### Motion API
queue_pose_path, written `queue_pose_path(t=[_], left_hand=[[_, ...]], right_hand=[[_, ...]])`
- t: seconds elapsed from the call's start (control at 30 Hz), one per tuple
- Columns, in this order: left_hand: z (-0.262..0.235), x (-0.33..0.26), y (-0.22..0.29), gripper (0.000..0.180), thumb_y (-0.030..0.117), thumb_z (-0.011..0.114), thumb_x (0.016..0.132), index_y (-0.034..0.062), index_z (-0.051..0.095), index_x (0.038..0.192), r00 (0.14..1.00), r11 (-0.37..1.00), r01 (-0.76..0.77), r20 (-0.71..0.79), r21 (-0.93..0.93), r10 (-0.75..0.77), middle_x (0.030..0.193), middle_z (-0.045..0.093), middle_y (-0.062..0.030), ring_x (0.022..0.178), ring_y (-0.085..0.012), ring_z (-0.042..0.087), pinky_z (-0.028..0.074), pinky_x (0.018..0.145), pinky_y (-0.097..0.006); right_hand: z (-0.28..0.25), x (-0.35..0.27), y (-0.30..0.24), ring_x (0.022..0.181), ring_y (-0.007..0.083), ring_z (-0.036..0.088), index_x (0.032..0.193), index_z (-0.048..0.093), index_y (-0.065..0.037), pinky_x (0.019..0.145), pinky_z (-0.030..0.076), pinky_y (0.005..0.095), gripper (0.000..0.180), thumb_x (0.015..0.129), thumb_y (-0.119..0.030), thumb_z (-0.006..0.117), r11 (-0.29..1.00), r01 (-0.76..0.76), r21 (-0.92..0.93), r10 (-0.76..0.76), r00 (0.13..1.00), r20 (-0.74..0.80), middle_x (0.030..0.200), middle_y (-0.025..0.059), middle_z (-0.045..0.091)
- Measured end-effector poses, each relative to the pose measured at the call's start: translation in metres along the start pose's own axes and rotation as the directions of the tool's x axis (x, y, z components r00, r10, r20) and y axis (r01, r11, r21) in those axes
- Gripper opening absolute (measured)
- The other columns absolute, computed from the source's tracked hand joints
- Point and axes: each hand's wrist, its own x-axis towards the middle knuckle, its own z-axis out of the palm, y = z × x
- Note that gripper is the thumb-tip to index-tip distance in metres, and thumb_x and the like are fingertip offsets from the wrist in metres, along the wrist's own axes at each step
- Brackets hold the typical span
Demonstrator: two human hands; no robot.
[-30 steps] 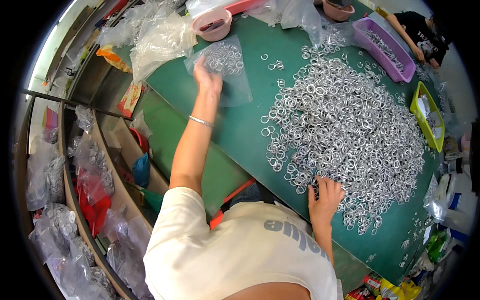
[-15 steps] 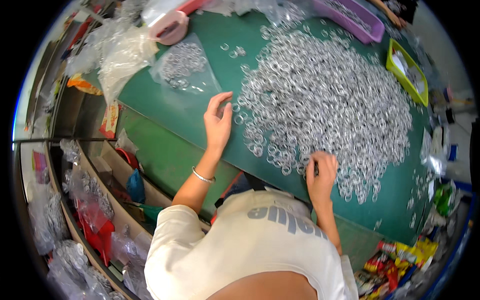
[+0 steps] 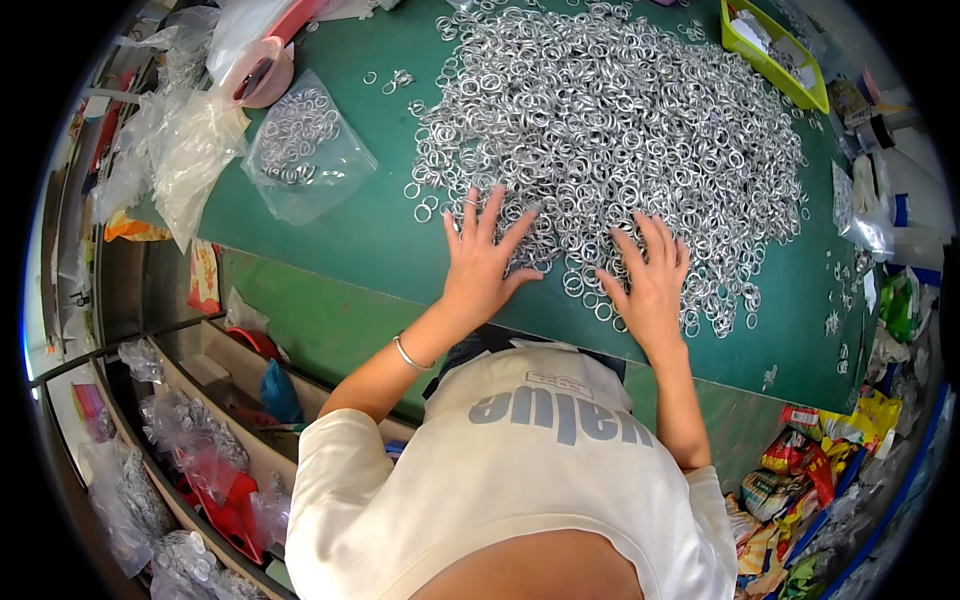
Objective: The person gathers small metal rings from a pile, places them into a clear plastic bag, and sorts through a large quantity of the rings on a green work surface.
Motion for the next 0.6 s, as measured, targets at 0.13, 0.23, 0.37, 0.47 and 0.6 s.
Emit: queue_pose_path(t=[0.13, 0.23, 0.37, 0.47, 0.6], left_hand=[[0.002, 0.008, -0.009, 0.076, 0.037, 0.074, 0.066, 0.0197, 0.043, 0.133, 0.998, 0.997, -0.006, -0.064, 0.071, 0.01, 0.145, 0.021, -0.0162, 0.13, -0.0481, 0.017, 0.017, 0.096, -0.069], [-0.001, 0.02, -0.018, 0.074, 0.022, 0.074, 0.066, 0.0198, 0.043, 0.133, 0.996, 0.993, -0.035, -0.076, 0.111, 0.043, 0.145, 0.022, -0.015, 0.13, -0.0466, 0.02, 0.018, 0.097, -0.068], [0.001, 0.039, -0.034, 0.08, 0.004, 0.071, 0.061, 0.0211, 0.041, 0.133, 0.993, 0.983, -0.053, -0.091, 0.177, 0.07, 0.142, 0.026, -0.016, 0.13, -0.0435, 0.023, 0.02, 0.099, -0.065], [0.001, 0.043, -0.037, 0.08, 0.004, 0.071, 0.061, 0.0198, 0.041, 0.133, 0.993, 0.976, -0.061, -0.081, 0.211, 0.08, 0.141, 0.027, -0.0159, 0.13, -0.0426, 0.023, 0.021, 0.1, -0.063], [-0.003, 0.045, -0.041, 0.077, 0.001, 0.07, 0.061, 0.0173, 0.041, 0.131, 0.994, 0.989, -0.023, -0.103, 0.144, 0.038, 0.138, 0.029, -0.0158, 0.129, -0.0405, 0.026, 0.021, 0.1, -0.063]], right_hand=[[0.003, 0.001, 0.025, 0.12, 0.0319, 0.038, 0.114, 0.055, -0.014, 0.099, 0.026, 0.0516, 0.042, 0.076, -0.025, 0.067, 0.994, -0.016, -0.111, 0.013, 0.999, -0.031, 0.126, 0.0107, 0.044], [0.006, 0.009, 0.039, 0.119, 0.0313, 0.04, 0.114, 0.055, -0.014, 0.098, 0.029, 0.0488, 0.04, 0.077, -0.025, 0.067, 0.988, 0.002, -0.152, -0.014, 0.997, -0.078, 0.123, 0.0113, 0.045], [0.004, 0.018, 0.051, 0.117, 0.0302, 0.041, 0.111, 0.056, -0.014, 0.097, 0.031, 0.0472, 0.036, 0.077, -0.021, 0.066, 0.982, 0.032, -0.189, -0.054, 0.992, -0.113, 0.121, 0.0111, 0.046], [0.002, 0.022, 0.056, 0.112, 0.0293, 0.045, 0.112, 0.055, -0.014, 0.096, 0.031, 0.045, 0.035, 0.078, -0.019, 0.065, 0.992, 0.04, -0.118, -0.058, 0.986, -0.157, 0.119, 0.0112, 0.048], [-0.01, 0.025, 0.059, 0.11, 0.0309, 0.046, 0.117, 0.054, -0.012, 0.096, 0.032, 0.0434, 0.04, 0.079, -0.017, 0.065, 0.999, 0.014, -0.052, -0.022, 0.987, -0.159, 0.119, 0.0124, 0.048]])
